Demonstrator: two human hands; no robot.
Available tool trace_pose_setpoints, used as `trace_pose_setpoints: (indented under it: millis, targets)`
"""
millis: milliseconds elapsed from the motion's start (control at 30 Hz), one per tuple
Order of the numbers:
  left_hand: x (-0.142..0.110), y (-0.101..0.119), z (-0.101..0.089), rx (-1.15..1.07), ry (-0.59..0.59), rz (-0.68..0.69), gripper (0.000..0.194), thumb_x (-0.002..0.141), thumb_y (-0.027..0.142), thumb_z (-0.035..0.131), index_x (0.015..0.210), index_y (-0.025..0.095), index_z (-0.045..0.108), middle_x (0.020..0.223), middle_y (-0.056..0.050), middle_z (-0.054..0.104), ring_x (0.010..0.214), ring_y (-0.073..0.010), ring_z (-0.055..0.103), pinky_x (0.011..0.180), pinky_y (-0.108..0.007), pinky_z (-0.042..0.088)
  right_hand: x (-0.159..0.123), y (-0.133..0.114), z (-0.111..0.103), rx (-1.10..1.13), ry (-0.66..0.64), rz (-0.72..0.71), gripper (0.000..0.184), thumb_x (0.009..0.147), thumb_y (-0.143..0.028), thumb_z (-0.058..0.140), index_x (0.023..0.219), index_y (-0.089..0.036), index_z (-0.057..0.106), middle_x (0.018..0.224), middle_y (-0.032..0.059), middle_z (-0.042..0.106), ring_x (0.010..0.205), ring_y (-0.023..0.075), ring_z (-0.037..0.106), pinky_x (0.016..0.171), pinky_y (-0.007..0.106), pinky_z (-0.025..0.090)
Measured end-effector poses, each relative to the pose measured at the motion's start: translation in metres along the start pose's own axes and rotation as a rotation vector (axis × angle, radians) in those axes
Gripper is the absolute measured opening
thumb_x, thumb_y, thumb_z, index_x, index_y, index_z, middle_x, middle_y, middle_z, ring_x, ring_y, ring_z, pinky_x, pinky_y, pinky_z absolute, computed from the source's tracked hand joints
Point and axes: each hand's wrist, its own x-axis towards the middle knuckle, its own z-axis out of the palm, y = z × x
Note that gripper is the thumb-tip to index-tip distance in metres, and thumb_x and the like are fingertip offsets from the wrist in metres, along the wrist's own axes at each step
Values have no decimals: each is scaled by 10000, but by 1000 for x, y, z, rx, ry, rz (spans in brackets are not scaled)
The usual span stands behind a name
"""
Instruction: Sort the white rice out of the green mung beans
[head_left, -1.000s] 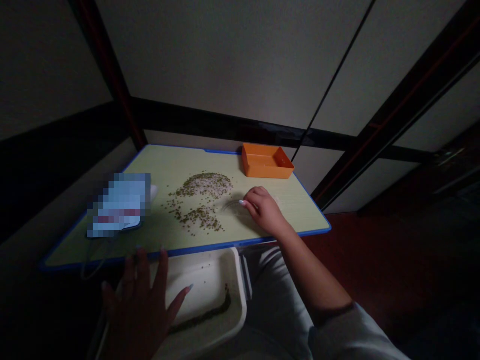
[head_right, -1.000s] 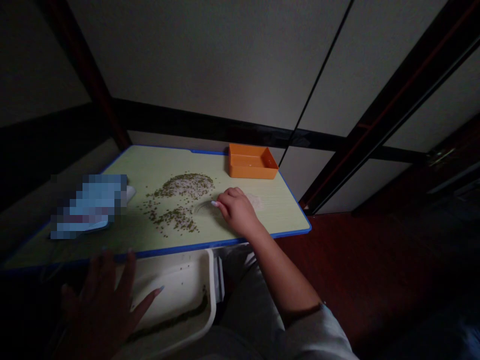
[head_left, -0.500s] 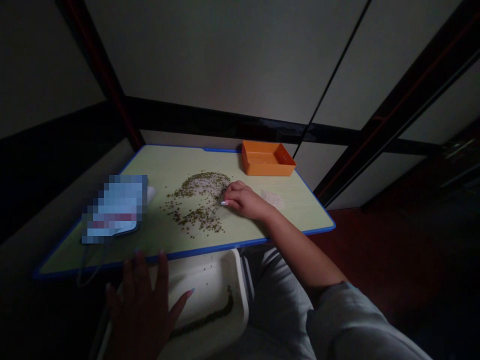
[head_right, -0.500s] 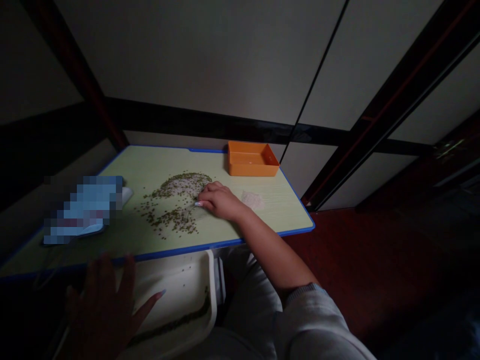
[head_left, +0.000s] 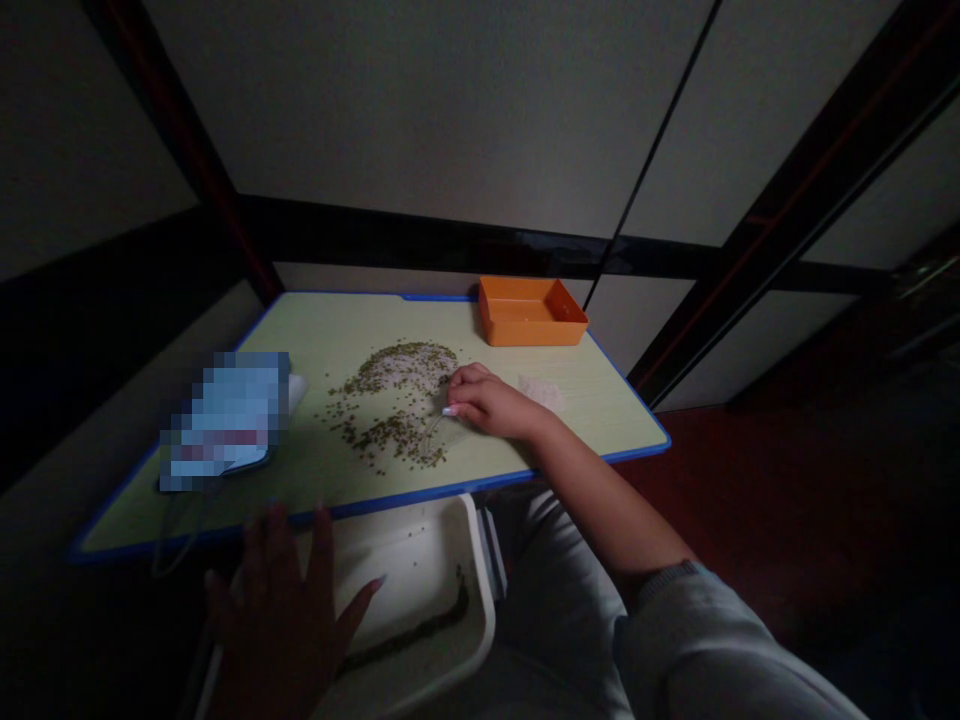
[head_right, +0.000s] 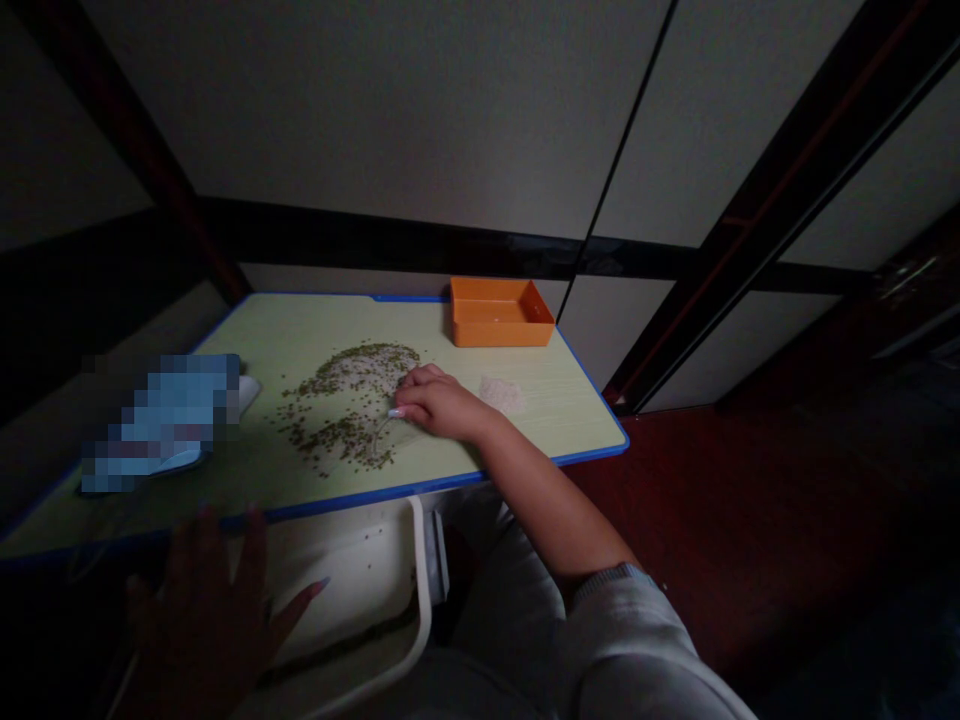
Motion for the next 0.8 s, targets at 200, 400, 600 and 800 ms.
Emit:
trace_pose_setpoints:
  millis: [200, 400, 600, 800]
  targets:
    - [0, -1, 0, 14, 21, 22, 893, 819, 470, 529, 1482, 261, -32, 1604, -182, -44, 1483, -385, 36, 1100, -746, 114, -2, -4, -1, 27, -28, -15, 246, 932, -335, 536, 774, -169, 624, 937, 75, 561, 963, 197, 472, 917, 341, 381]
    - [-1, -2, 1, 54, 50, 48, 910, 804, 474, 555, 1493, 213, 22, 1595, -220, 3, 1476, -402, 78, 1097, -745, 133, -4, -8, -5, 32, 22, -16, 235, 932, -313, 540, 772, -163, 625, 942, 74, 553, 966, 192, 470, 916, 335, 386]
    - [-1, -1, 1, 49, 41, 38, 919, 800, 486, 555, 1494, 216, 16, 1597, -209, -20, 1471, -417, 75, 1090, -753, 139, -2, -8, 1, -11, 18, -5, 222, 917, -320, 565, 772, -169, 637, 950, 74, 551, 968, 200, 462, 895, 337, 388]
    - [-2, -2, 3, 47, 40, 34, 923, 799, 495, 550, 1492, 233, 0, 1602, -194, -24, 1479, -397, 48, 1102, -744, 124, 4, -11, 8, -55, 34, -20, 264, 925, -364, 546, 783, -166, 649, 944, 82, 565, 950, 204, 471, 881, 335, 388]
